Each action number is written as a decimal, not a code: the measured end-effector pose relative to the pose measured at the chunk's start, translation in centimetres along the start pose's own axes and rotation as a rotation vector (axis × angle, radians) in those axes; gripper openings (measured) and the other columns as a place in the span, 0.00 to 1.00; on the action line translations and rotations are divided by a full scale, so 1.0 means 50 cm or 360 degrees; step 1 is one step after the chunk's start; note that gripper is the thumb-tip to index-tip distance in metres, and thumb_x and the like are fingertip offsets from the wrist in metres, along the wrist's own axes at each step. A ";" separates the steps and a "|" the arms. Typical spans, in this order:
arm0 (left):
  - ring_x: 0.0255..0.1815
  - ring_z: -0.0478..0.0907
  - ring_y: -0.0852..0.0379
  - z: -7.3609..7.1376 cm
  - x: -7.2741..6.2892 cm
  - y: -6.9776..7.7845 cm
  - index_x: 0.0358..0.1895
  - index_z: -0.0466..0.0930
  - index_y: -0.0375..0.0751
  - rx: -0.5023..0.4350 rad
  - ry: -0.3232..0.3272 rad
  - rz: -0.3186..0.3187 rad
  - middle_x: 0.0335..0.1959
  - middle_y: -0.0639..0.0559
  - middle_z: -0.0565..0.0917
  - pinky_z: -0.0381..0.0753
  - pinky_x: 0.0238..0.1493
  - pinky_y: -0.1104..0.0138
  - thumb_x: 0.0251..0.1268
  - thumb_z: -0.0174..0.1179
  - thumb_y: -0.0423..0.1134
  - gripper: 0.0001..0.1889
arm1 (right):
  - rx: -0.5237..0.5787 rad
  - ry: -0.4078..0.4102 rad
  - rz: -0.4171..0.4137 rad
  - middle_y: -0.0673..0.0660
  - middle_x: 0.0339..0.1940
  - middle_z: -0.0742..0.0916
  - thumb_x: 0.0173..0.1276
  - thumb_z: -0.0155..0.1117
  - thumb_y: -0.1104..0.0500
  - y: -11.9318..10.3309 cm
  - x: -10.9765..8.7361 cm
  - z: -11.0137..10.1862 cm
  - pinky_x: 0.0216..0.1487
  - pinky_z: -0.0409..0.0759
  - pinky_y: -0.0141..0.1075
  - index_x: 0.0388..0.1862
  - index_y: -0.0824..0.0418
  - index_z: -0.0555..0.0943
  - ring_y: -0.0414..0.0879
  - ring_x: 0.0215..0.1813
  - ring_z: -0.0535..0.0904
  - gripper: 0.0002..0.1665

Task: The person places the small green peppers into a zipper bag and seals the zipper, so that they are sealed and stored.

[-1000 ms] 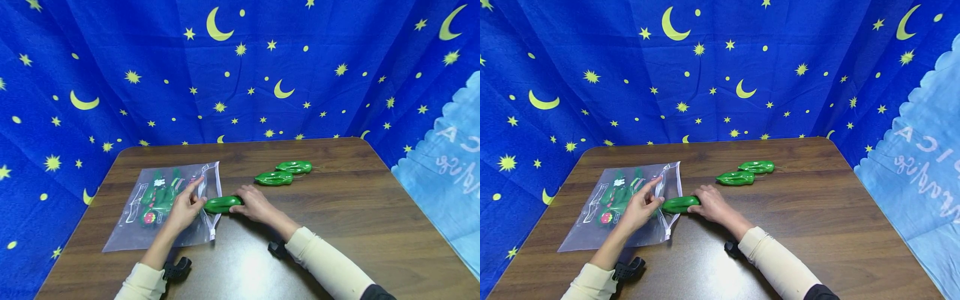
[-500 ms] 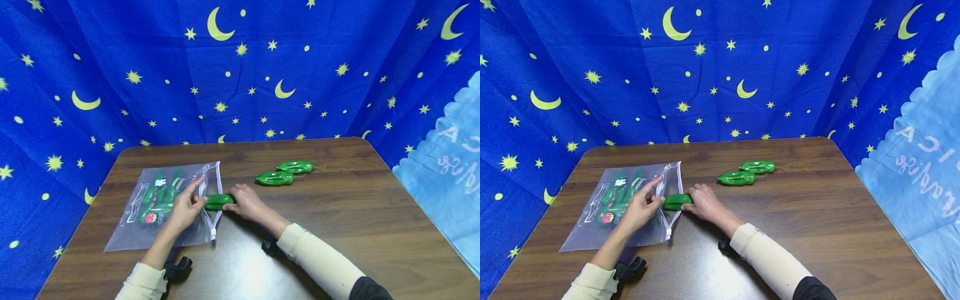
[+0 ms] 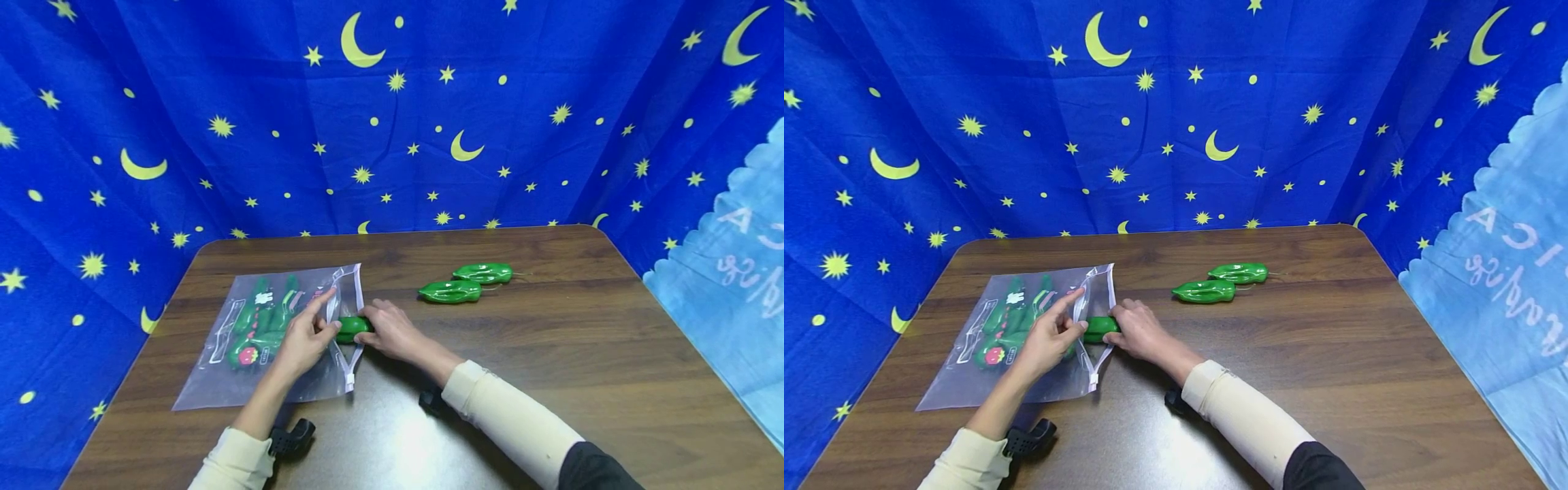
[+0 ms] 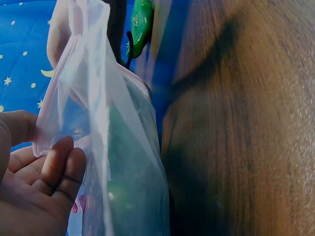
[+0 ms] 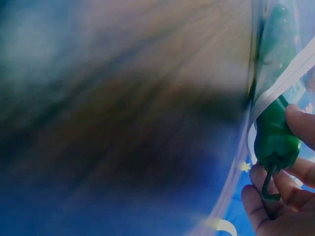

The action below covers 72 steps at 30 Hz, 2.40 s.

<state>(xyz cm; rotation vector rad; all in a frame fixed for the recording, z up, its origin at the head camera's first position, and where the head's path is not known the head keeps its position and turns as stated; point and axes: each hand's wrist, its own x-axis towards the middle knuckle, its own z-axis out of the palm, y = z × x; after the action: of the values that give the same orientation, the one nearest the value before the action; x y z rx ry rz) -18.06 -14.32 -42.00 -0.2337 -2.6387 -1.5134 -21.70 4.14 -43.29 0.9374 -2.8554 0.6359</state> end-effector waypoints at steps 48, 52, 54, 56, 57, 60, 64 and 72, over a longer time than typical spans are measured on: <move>0.17 0.64 0.67 -0.002 -0.001 0.000 0.68 0.65 0.46 -0.0008 0.0019 0.0002 0.19 0.49 0.74 0.66 0.16 0.72 0.58 0.60 0.30 0.32 | 0.0022 0.0325 0.0231 0.59 0.43 0.85 0.54 0.72 0.52 0.163 -0.076 -0.098 0.53 0.74 0.48 0.49 0.62 0.81 0.55 0.48 0.78 0.25; 0.17 0.64 0.67 -0.001 0.000 -0.002 0.68 0.65 0.47 -0.0001 0.0021 0.0001 0.19 0.51 0.74 0.67 0.16 0.72 0.58 0.60 0.31 0.32 | -0.0006 0.0344 0.0293 0.60 0.43 0.85 0.54 0.72 0.51 0.193 -0.083 -0.112 0.54 0.72 0.50 0.49 0.62 0.82 0.56 0.49 0.77 0.25; 0.17 0.64 0.66 -0.001 0.001 -0.003 0.69 0.64 0.47 -0.0002 0.0020 -0.0003 0.19 0.51 0.74 0.67 0.16 0.72 0.58 0.60 0.31 0.33 | -0.0018 0.0345 0.0323 0.60 0.44 0.85 0.54 0.72 0.51 0.206 -0.086 -0.118 0.57 0.71 0.50 0.49 0.62 0.82 0.57 0.50 0.77 0.25; 0.17 0.64 0.67 -0.001 0.001 -0.005 0.69 0.64 0.47 -0.0003 0.0020 -0.0003 0.19 0.51 0.74 0.68 0.16 0.72 0.57 0.60 0.31 0.33 | -0.0032 0.0345 0.0347 0.61 0.45 0.85 0.54 0.71 0.51 0.218 -0.090 -0.123 0.61 0.69 0.52 0.50 0.62 0.82 0.58 0.52 0.76 0.25; 0.17 0.64 0.67 -0.001 0.001 -0.006 0.69 0.64 0.47 -0.0004 0.0021 -0.0001 0.19 0.51 0.74 0.67 0.16 0.72 0.57 0.60 0.31 0.33 | -0.0034 0.0346 0.0355 0.61 0.46 0.85 0.54 0.71 0.51 0.223 -0.091 -0.125 0.64 0.67 0.53 0.50 0.62 0.81 0.58 0.53 0.76 0.25; 0.17 0.64 0.67 0.000 -0.001 -0.007 0.68 0.65 0.46 -0.0010 0.0039 0.0042 0.18 0.52 0.73 0.66 0.16 0.72 0.57 0.60 0.31 0.33 | -0.0044 0.0355 0.0375 0.63 0.47 0.84 0.55 0.71 0.52 0.234 -0.096 -0.130 0.70 0.60 0.56 0.50 0.63 0.81 0.60 0.56 0.75 0.25; 0.16 0.63 0.67 0.002 -0.003 -0.009 0.67 0.66 0.43 -0.0013 0.0080 0.0125 0.16 0.54 0.72 0.65 0.14 0.71 0.55 0.59 0.30 0.32 | -0.0069 0.0365 0.0395 0.64 0.48 0.84 0.55 0.71 0.52 0.246 -0.100 -0.135 0.68 0.62 0.56 0.50 0.64 0.81 0.61 0.57 0.75 0.25; 0.17 0.64 0.67 -0.003 0.000 -0.003 0.69 0.65 0.45 -0.0001 0.0011 0.0008 0.19 0.48 0.75 0.66 0.16 0.72 0.58 0.60 0.31 0.32 | -0.0106 0.0341 0.0444 0.64 0.50 0.84 0.54 0.71 0.51 0.268 -0.104 -0.136 0.59 0.68 0.51 0.51 0.63 0.81 0.60 0.54 0.74 0.27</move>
<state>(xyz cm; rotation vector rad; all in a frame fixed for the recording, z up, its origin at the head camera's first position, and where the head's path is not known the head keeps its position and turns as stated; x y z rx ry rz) -18.08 -14.52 -42.08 -0.2343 -2.6307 -1.5107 -25.67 19.54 -42.95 0.4335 -2.8127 0.6163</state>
